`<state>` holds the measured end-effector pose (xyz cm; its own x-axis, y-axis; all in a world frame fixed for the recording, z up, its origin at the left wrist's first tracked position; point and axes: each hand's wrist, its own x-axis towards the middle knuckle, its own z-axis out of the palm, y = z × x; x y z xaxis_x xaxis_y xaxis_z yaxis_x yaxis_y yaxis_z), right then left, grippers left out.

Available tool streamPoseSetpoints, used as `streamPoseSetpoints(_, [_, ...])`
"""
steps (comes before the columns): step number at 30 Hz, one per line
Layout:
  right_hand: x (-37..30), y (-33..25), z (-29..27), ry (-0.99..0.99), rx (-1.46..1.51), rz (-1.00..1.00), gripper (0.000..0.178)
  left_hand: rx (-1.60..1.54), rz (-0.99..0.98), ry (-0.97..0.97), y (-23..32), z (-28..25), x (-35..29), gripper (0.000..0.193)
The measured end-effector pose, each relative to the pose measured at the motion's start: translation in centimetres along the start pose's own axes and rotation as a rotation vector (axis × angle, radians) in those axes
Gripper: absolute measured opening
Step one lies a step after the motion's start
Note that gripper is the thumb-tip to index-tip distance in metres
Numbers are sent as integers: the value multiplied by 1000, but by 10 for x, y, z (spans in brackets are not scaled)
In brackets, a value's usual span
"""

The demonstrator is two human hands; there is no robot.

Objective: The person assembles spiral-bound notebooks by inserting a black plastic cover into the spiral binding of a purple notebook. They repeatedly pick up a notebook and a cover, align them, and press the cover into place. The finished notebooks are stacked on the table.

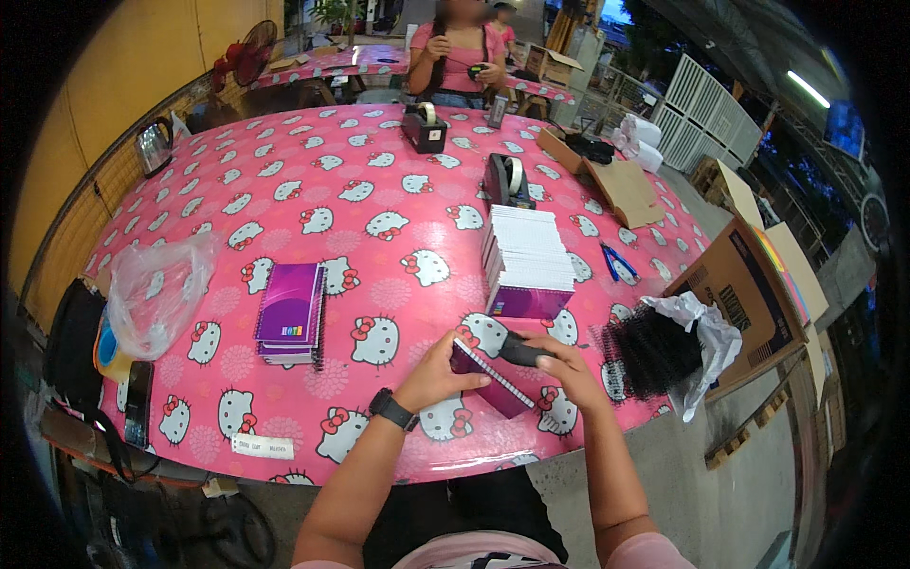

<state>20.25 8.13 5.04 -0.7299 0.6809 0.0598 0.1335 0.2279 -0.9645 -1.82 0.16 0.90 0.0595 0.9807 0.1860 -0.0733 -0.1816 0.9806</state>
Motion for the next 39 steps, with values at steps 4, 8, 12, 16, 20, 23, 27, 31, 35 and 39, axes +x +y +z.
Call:
streamPoseSetpoints(4, [2,-9,11,-67,36,-41,37,12,34,-32,-7,-6,0,62])
streamPoseSetpoints(8, [4,-12,13,3,-23,18,37,56,-5,-4,-4,-3,-3,62])
streamPoseSetpoints(12, [5,2,13,41,-222,-34,41,65,-14,3,-13,-3,-2,59])
streamPoseSetpoints(16, [-4,20,-18,217,-535,-48,48,101,-20,-22,-15,3,4,59])
streamPoseSetpoints(20, [-11,-32,13,228,-494,-173,43,265,43,1,-11,14,-2,47])
streamPoseSetpoints(23, [-4,-38,42,173,-450,-155,38,366,127,-8,-10,20,-6,37])
streamPoseSetpoints(27, [-3,-27,48,218,-373,-132,29,129,144,12,-12,19,-3,27])
streamPoseSetpoints(31, [-5,-30,51,256,-269,-146,24,-222,115,-5,-8,22,-2,22])
streamPoseSetpoints(35, [-2,-40,58,271,-268,-93,21,-114,117,51,-12,19,-5,17])
streamPoseSetpoints(39, [1,-37,61,342,-359,-123,18,26,188,66,-7,20,-3,15])
